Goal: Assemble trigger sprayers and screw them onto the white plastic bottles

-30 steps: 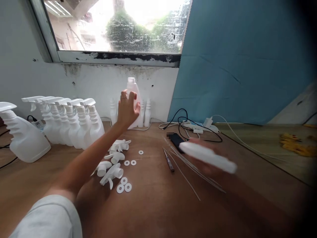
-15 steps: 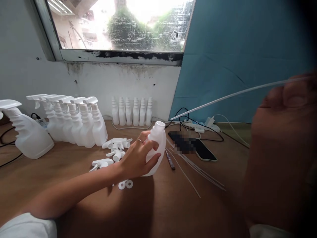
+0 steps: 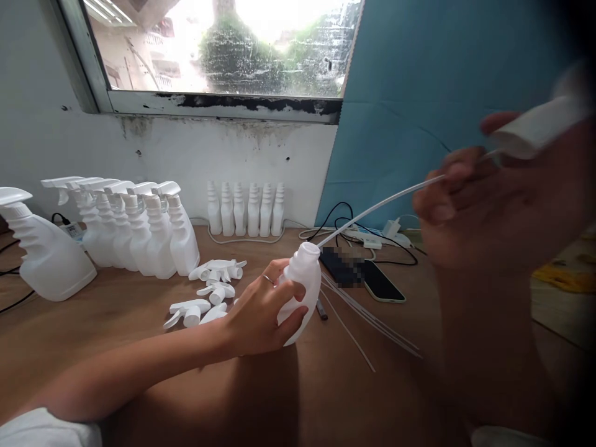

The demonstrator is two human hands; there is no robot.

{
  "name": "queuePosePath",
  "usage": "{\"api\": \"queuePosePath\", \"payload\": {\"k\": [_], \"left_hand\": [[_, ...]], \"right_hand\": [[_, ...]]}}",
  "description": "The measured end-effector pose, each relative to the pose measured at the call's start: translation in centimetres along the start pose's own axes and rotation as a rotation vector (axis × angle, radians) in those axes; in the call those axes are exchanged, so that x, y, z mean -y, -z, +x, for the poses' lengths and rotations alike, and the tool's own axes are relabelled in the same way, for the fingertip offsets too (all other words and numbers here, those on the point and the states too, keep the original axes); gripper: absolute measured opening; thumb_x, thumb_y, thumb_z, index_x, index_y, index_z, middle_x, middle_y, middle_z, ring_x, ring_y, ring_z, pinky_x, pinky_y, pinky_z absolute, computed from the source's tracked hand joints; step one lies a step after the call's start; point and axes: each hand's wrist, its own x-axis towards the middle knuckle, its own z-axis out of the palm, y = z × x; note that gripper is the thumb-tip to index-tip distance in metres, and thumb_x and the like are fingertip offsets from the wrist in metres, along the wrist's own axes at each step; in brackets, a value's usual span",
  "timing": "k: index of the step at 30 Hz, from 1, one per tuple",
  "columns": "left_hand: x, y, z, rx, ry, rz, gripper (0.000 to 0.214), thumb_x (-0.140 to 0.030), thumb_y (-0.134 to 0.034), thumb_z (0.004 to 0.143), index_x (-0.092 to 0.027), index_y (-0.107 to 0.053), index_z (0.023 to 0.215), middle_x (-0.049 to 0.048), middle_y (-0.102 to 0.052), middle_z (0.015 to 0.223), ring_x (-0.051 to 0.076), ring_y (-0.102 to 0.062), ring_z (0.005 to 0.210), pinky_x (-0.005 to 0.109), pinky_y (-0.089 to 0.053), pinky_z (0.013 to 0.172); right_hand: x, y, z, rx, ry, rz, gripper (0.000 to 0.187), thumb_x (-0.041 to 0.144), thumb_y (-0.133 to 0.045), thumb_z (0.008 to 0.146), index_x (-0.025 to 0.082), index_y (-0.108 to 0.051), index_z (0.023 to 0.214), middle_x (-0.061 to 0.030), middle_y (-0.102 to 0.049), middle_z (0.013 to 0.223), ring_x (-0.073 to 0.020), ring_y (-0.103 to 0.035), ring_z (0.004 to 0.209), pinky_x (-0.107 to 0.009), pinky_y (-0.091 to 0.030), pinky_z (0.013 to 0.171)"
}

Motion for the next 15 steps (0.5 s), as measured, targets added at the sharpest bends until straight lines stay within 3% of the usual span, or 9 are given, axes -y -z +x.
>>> {"api": "queuePosePath", "payload": {"k": [2, 4, 8, 11, 15], "left_hand": [[-0.2, 0.0, -0.1, 0.008, -0.008, -0.025, 0.02, -0.021, -0.057, 0.084, -0.023, -0.043, 0.097, 0.0129, -0.043, 0.124, 0.022, -0.057, 0.091, 0.036, -0.051, 0.069], [-0.4, 0.0, -0.1, 0.012, -0.02, -0.046, 0.02, -0.021, -0.058, 0.084, -0.022, -0.044, 0.097, 0.013, -0.043, 0.125, 0.022, -0.057, 0.094, 0.036, -0.051, 0.072], [-0.4, 0.2, -0.1, 0.028, -0.015, -0.068, 0.019, -0.021, -0.057, 0.085, -0.023, -0.045, 0.099, 0.014, -0.044, 0.127, 0.023, -0.058, 0.097, 0.036, -0.051, 0.076], [-0.1, 0.5, 0.0, 0.032, -0.002, -0.068, 0.019, -0.022, -0.056, 0.085, -0.023, -0.046, 0.1, 0.0137, -0.048, 0.124, 0.021, -0.059, 0.091, 0.035, -0.051, 0.072], [0.8, 0.8, 0.3, 0.003, -0.095, -0.005, 0.012, -0.025, -0.055, 0.085, -0.021, -0.049, 0.095, 0.0083, -0.056, 0.098, 0.018, -0.055, 0.073, 0.032, -0.046, 0.064]], "right_hand": [[0.1, -1.5, -0.2, -0.037, -0.146, 0.225, 0.049, 0.047, -0.019, 0.099, 0.019, -0.059, 0.1, -0.008, -0.062, 0.087, -0.0167, -0.061, 0.073, -0.025, -0.027, 0.046], [0.0, -3.3, -0.7, 0.03, -0.245, 0.395, 0.043, 0.05, -0.031, 0.096, 0.017, -0.059, 0.095, -0.0053, -0.06, 0.08, -0.0105, -0.055, 0.061, -0.024, -0.029, 0.046], [-0.4, -6.8, -2.6, 0.186, -0.414, 0.591, 0.034, 0.051, -0.062, 0.08, 0.019, -0.061, 0.091, -0.0048, -0.06, 0.092, -0.0109, -0.056, 0.072, -0.025, -0.047, 0.059], [-0.9, -8.6, -4.3, 0.263, -0.542, 0.643, 0.029, 0.045, -0.067, 0.078, 0.019, -0.064, 0.09, -0.0051, -0.061, 0.097, -0.0133, -0.058, 0.079, -0.028, -0.052, 0.069], [-1.4, -9.6, -6.1, 0.342, -0.617, 0.745, 0.026, 0.041, -0.064, 0.083, 0.016, -0.064, 0.089, -0.0051, -0.061, 0.087, -0.0142, -0.059, 0.077, -0.029, -0.052, 0.07]]}}
